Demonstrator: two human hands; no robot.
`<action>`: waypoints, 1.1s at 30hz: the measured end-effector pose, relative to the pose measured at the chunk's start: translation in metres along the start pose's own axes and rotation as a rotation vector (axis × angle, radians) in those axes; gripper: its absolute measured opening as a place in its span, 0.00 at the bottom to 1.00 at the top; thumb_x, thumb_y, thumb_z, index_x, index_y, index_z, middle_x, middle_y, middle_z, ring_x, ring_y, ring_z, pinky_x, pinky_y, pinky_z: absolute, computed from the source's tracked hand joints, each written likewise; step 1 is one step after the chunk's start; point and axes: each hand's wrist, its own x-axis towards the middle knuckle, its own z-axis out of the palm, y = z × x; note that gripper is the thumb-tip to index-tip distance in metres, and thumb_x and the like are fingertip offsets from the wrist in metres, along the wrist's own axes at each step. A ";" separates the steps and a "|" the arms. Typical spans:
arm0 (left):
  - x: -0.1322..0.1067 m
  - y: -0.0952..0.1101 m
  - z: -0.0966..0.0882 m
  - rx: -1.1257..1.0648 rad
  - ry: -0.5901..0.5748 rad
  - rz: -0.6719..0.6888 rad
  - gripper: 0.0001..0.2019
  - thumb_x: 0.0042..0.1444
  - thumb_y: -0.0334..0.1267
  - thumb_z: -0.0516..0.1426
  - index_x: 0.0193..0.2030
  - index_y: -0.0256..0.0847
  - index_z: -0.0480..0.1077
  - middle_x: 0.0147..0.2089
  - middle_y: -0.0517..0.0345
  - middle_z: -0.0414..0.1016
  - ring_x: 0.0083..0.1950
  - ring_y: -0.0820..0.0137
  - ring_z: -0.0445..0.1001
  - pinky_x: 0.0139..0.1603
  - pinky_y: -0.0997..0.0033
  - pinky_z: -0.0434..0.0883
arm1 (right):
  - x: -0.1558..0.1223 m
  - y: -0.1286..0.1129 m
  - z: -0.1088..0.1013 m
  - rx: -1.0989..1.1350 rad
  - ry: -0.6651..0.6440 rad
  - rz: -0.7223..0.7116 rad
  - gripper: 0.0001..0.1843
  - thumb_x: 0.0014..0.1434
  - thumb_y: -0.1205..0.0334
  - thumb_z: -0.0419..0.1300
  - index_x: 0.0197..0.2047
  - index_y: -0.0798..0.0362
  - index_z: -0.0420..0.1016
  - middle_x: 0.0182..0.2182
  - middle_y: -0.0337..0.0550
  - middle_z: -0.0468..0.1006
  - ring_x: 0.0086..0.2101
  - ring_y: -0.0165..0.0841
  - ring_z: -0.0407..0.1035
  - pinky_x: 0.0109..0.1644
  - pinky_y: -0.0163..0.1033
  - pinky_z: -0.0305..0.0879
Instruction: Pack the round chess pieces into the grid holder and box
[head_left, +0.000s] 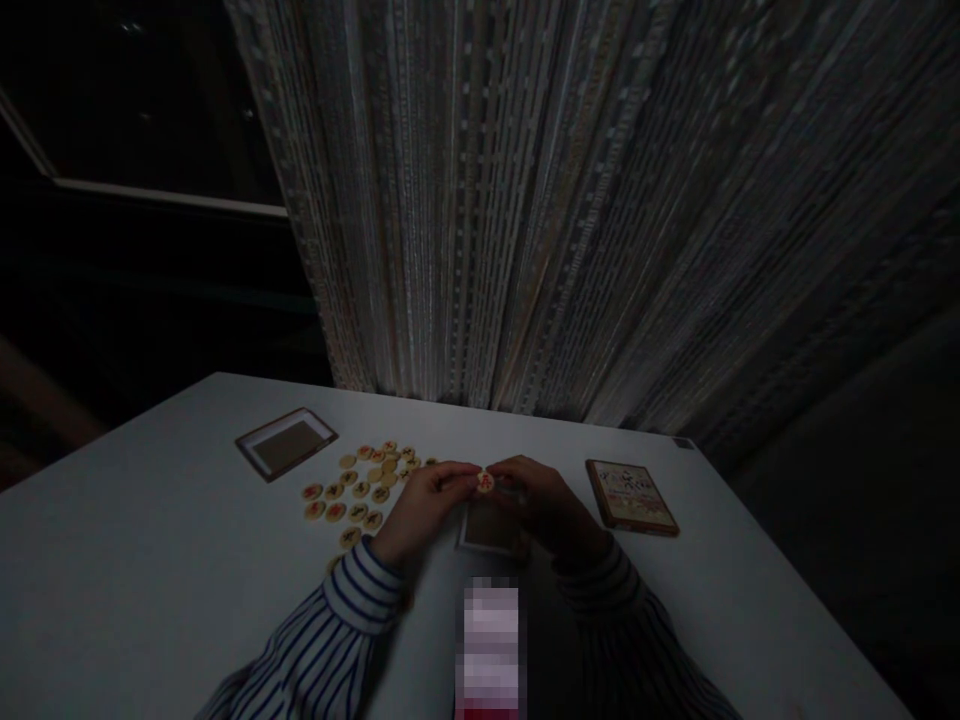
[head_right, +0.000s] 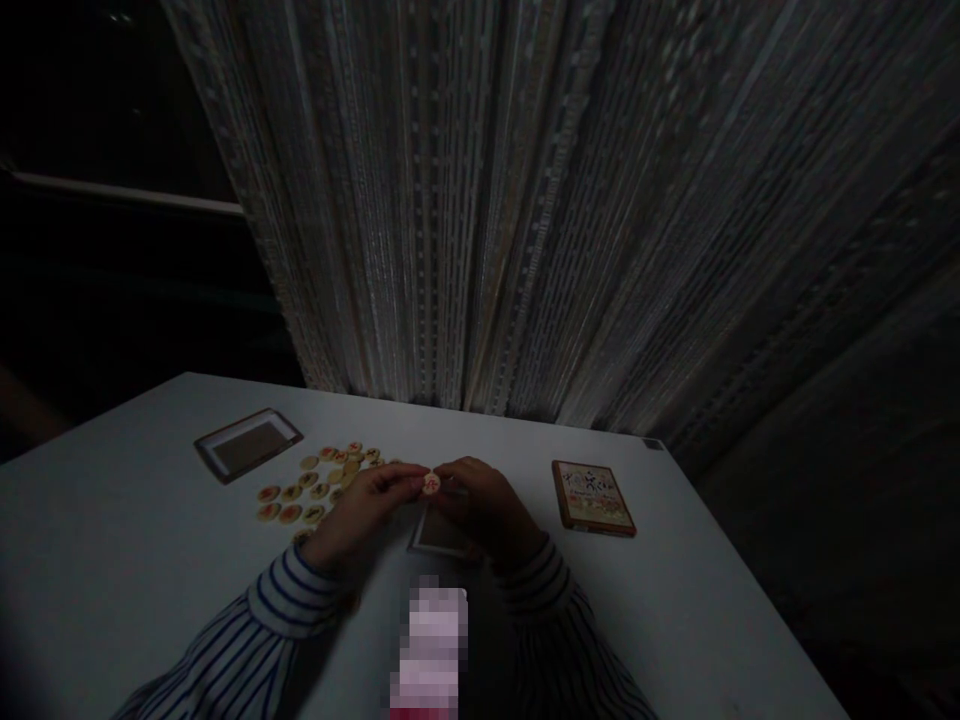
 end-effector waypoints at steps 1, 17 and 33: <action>0.001 -0.001 0.001 0.004 -0.003 0.000 0.12 0.48 0.39 0.59 0.39 0.36 0.74 0.39 0.53 0.79 0.40 0.66 0.76 0.45 0.66 0.71 | 0.000 0.001 0.000 -0.031 0.014 -0.033 0.09 0.54 0.63 0.58 0.39 0.54 0.72 0.34 0.45 0.76 0.35 0.33 0.69 0.39 0.38 0.65; 0.024 -0.010 0.001 0.084 -0.145 -0.017 0.15 0.50 0.40 0.56 0.43 0.33 0.69 0.34 0.53 0.78 0.37 0.69 0.75 0.42 0.68 0.70 | -0.002 0.014 0.001 -0.254 -0.002 -0.119 0.08 0.53 0.69 0.57 0.38 0.56 0.71 0.31 0.46 0.74 0.34 0.34 0.66 0.38 0.38 0.63; 0.031 -0.013 -0.012 0.841 -0.106 0.183 0.15 0.57 0.38 0.48 0.47 0.37 0.70 0.39 0.50 0.77 0.40 0.65 0.75 0.39 0.69 0.68 | -0.006 0.022 0.000 -0.283 -0.280 0.084 0.06 0.50 0.71 0.59 0.32 0.55 0.73 0.29 0.43 0.75 0.30 0.30 0.68 0.35 0.35 0.63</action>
